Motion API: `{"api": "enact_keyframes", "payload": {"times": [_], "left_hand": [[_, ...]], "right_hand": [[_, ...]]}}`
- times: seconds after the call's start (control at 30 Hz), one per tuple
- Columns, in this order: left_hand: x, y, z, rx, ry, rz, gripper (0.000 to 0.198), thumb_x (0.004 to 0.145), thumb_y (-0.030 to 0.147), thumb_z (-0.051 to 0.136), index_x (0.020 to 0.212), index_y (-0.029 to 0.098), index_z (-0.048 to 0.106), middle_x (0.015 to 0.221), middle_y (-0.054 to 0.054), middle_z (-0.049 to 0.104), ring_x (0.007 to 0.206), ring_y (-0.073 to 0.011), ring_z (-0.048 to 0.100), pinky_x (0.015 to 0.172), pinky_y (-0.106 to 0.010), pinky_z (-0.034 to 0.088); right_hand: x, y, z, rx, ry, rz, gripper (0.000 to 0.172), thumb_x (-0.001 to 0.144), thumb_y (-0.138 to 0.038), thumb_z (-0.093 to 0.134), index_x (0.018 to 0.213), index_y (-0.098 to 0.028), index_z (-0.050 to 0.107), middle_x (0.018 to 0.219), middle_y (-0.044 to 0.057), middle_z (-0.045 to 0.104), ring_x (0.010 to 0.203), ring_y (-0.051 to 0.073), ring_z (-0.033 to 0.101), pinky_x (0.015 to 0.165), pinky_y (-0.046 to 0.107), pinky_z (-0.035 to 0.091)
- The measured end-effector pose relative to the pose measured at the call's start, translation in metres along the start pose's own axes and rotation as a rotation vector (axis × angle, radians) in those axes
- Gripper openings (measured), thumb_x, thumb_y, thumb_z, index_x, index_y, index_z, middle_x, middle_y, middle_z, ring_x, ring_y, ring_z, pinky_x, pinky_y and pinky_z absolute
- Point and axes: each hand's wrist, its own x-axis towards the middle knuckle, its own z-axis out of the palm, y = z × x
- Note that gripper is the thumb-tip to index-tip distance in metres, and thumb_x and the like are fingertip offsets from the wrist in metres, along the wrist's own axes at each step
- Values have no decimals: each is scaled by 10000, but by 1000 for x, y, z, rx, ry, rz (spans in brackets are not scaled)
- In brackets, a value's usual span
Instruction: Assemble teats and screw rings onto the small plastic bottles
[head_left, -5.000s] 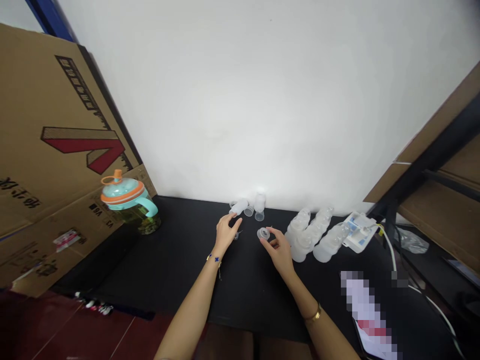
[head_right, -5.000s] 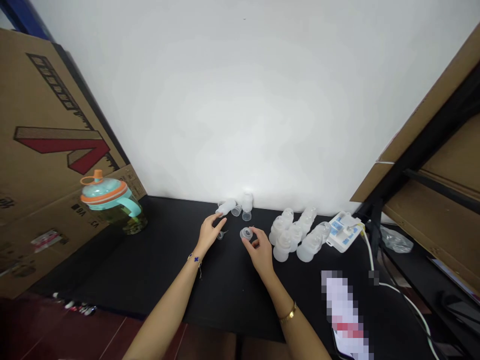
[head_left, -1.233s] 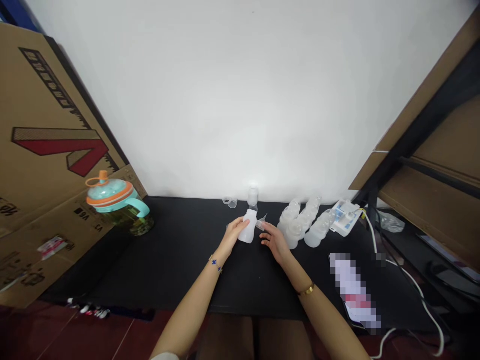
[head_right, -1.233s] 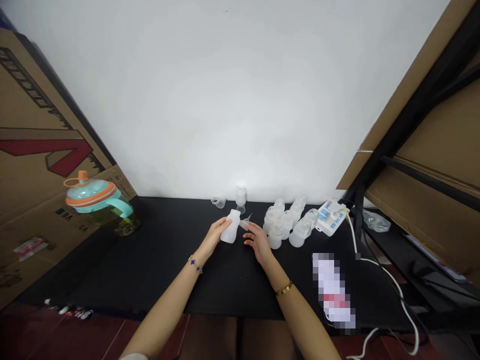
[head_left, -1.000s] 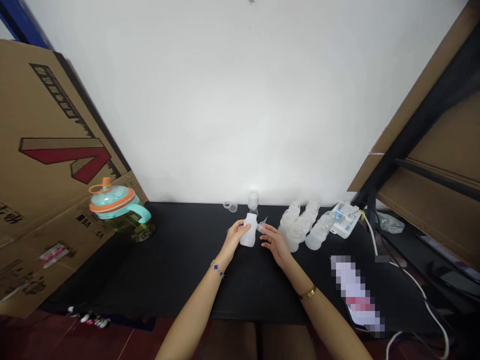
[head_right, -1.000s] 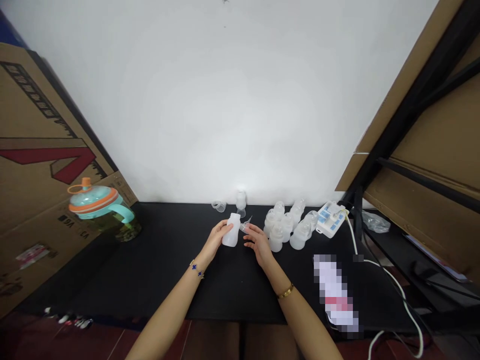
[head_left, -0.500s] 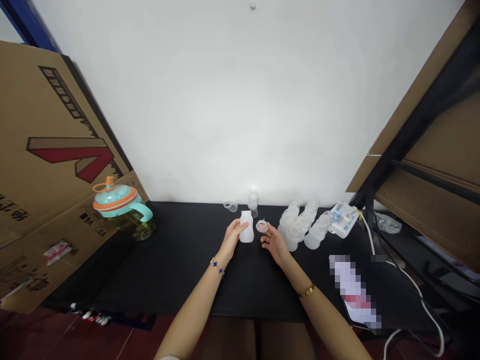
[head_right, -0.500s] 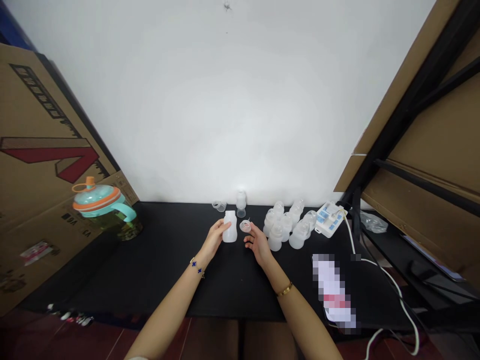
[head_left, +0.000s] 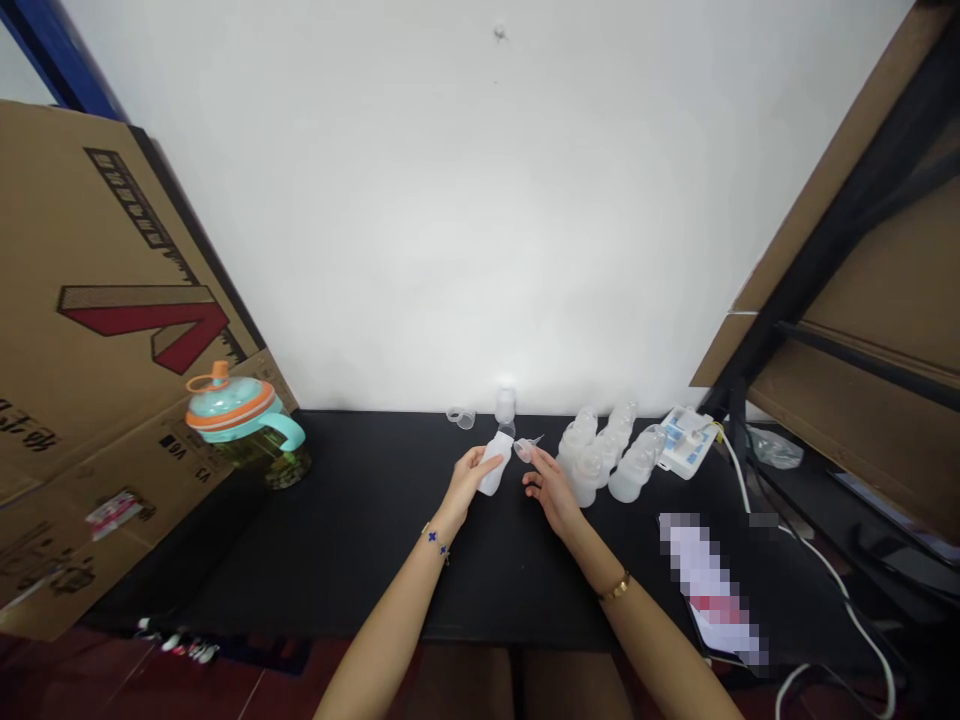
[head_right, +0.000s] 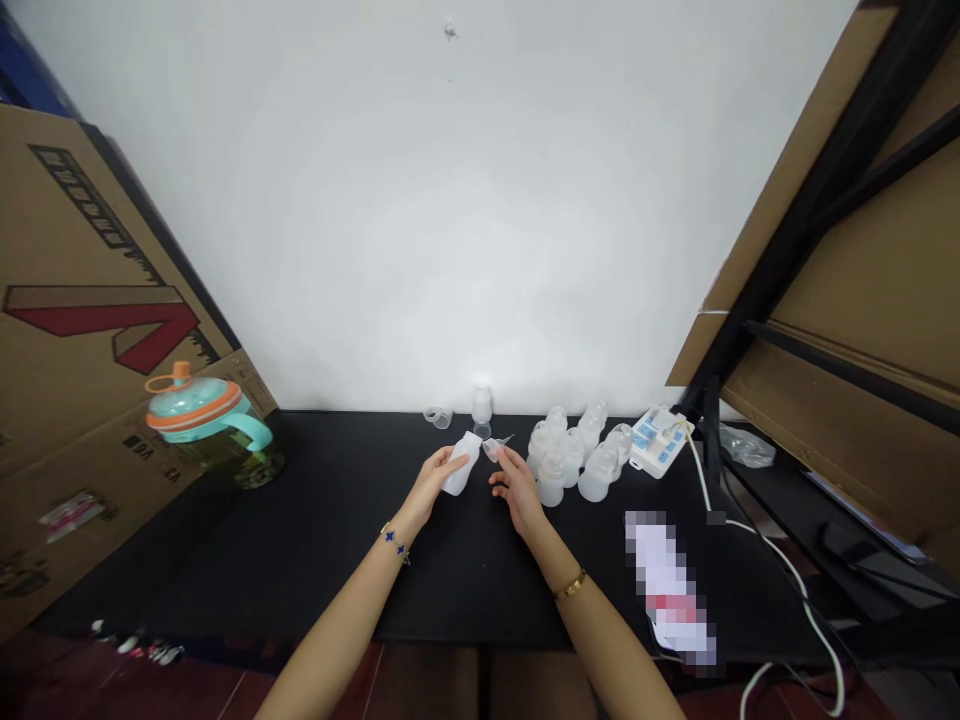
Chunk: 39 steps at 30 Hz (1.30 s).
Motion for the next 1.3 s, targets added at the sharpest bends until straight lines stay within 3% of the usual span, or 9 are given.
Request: {"api": "enact_keyframes", "payload": {"times": [0.37, 0.53, 0.83, 1.3], "left_hand": [[1, 0, 1, 39, -61, -29, 433, 634, 424, 901, 954, 166, 762, 1020, -95, 768, 926, -250, 689, 795, -301, 473], [2, -1, 0, 97, -83, -44, 434, 623, 428, 901, 949, 177, 763, 945, -77, 774, 885, -251, 696, 771, -304, 478], [2, -4, 1, 132, -140, -24, 456, 624, 431, 904, 970, 170, 761, 978, -96, 769, 920, -263, 693, 823, -323, 478], [5, -10, 1, 121, -143, -16, 426, 614, 391, 916, 955, 184, 764, 965, -88, 769, 902, -266, 690, 821, -327, 473]], "right_hand": [[1, -1, -1, -3, 17, -14, 399, 750, -429, 818, 1101, -271, 712, 1195, 30, 698, 590, 89, 617, 425, 195, 469], [3, -8, -4, -12, 33, -30, 362, 749, -412, 818, 1069, -271, 724, 1175, 30, 711, 593, 106, 616, 420, 213, 476], [0, -8, -2, -69, -30, -51, 401, 724, -422, 844, 1072, -245, 750, 1039, 22, 718, 585, 82, 592, 427, 183, 443], [-1, -9, -2, -100, -38, -87, 403, 727, -430, 833, 1071, -235, 756, 982, 27, 725, 566, 92, 586, 421, 194, 439]]}}
